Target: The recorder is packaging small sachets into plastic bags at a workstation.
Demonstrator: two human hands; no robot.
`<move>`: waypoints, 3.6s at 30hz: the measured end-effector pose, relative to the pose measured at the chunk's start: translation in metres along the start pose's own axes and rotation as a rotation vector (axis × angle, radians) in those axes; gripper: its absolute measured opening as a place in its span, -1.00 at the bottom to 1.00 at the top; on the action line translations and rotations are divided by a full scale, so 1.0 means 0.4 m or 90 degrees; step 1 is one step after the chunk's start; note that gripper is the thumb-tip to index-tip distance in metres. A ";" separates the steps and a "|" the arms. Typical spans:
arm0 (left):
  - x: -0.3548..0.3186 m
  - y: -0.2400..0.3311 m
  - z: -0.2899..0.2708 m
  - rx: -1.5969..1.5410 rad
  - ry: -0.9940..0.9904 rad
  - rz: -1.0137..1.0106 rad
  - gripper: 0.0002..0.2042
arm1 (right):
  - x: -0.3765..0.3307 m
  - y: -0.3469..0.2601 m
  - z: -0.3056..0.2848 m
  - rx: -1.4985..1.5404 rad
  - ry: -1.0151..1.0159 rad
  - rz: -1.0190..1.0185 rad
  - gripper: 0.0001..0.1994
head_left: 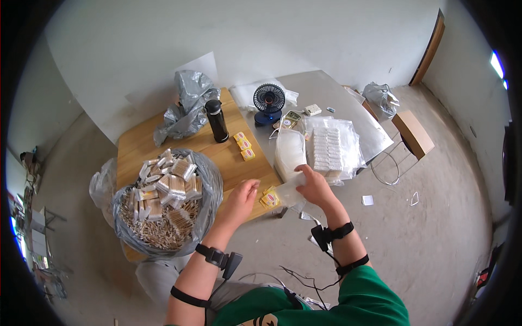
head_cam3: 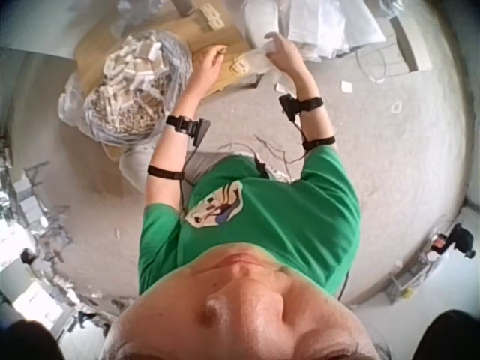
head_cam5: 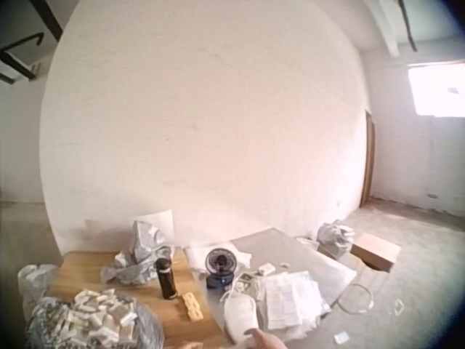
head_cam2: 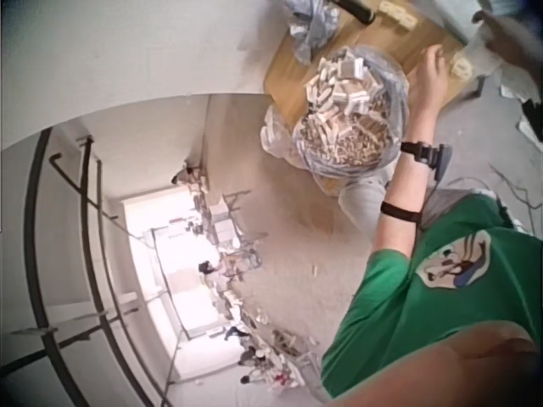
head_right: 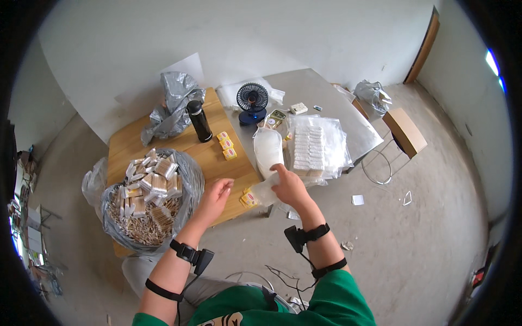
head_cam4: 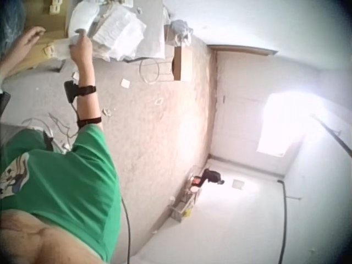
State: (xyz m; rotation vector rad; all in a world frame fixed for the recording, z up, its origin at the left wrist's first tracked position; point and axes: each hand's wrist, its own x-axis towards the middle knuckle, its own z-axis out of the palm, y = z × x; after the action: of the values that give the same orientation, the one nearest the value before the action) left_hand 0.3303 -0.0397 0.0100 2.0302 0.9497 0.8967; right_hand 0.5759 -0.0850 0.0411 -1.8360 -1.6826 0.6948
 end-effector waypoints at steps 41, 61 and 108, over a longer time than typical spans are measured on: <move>0.139 0.035 0.236 0.256 0.065 0.239 -0.67 | 0.280 -0.119 -0.181 -0.162 -0.372 -0.152 -0.61; 0.152 0.058 0.222 0.413 0.087 0.243 -0.85 | 0.240 -0.106 -0.038 -0.613 0.046 -0.265 -0.53; 0.157 0.043 0.186 0.406 0.089 0.303 -0.94 | 0.299 0.011 0.024 -0.346 -0.215 -0.334 -0.57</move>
State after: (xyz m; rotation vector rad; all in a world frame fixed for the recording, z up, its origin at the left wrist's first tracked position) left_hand 0.4267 -0.0187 0.0041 2.8510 0.9175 1.0867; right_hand 0.5822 0.0343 0.0299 -1.5252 -2.6452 0.3480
